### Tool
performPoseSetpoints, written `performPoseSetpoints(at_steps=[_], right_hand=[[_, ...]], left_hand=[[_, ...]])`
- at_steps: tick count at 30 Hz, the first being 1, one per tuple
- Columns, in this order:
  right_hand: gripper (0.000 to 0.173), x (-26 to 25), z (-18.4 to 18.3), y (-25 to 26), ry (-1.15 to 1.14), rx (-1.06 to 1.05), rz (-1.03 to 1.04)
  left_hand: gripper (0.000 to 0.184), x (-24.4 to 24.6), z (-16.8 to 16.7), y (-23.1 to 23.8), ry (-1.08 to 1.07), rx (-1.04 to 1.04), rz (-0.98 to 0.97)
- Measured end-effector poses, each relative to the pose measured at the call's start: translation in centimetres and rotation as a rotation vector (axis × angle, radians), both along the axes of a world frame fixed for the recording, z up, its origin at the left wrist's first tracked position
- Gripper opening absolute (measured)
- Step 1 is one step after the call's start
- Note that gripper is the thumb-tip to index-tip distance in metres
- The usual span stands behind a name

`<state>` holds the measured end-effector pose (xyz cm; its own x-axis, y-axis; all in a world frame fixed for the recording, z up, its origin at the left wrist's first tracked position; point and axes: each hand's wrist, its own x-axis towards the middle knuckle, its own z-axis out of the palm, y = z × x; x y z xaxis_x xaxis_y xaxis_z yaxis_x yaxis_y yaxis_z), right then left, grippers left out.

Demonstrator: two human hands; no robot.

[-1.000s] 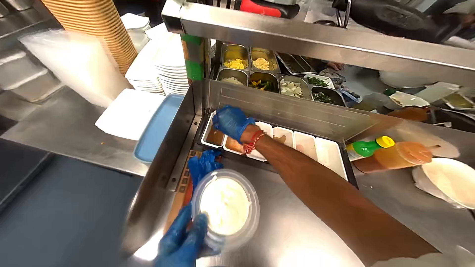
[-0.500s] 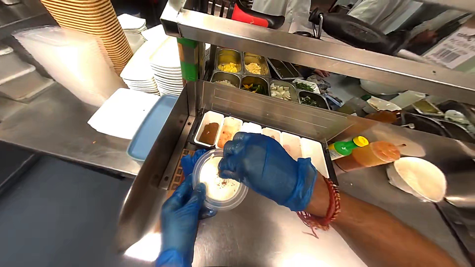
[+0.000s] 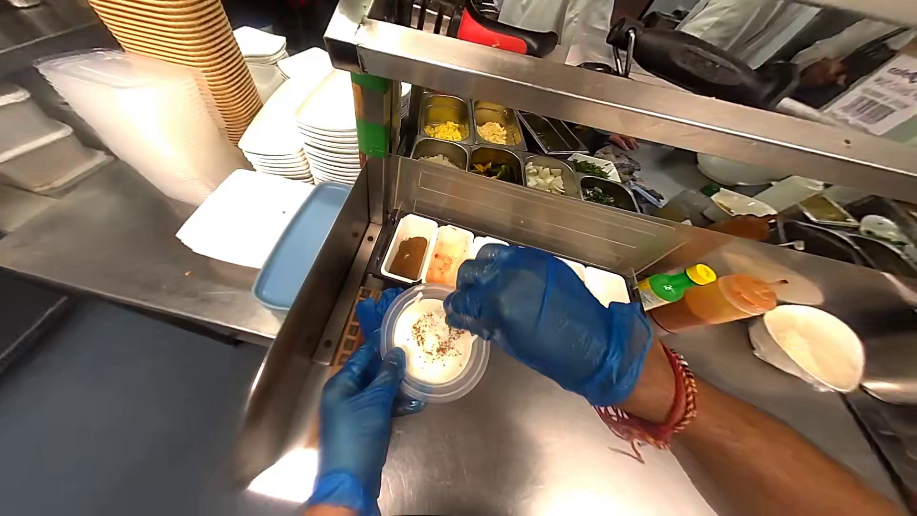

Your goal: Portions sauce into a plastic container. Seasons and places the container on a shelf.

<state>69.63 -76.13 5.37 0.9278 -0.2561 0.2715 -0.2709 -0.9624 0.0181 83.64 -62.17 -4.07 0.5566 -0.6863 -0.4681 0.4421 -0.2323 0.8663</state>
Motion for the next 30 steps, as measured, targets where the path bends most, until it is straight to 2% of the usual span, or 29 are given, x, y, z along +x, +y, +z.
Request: performPoseSetpoints(at_steps=[18,27,30], right_hand=[[0.009,0.4,0.9,-0.1,-0.048,0.095,-0.059],[0.007,0.9,0.1,-0.2,-0.044,0.180,-0.123],[0.005,1.4,0.7,-1.2,-0.179,0.175,-0.192]], left_hand=[[0.035,1.3,0.2,-1.3,0.057,0.040,-0.058],[0.035,2.0,0.1,-1.3,0.048,0.063,-0.119],[0.034,2.3,0.0,-1.1,0.063,0.045,-0.126]])
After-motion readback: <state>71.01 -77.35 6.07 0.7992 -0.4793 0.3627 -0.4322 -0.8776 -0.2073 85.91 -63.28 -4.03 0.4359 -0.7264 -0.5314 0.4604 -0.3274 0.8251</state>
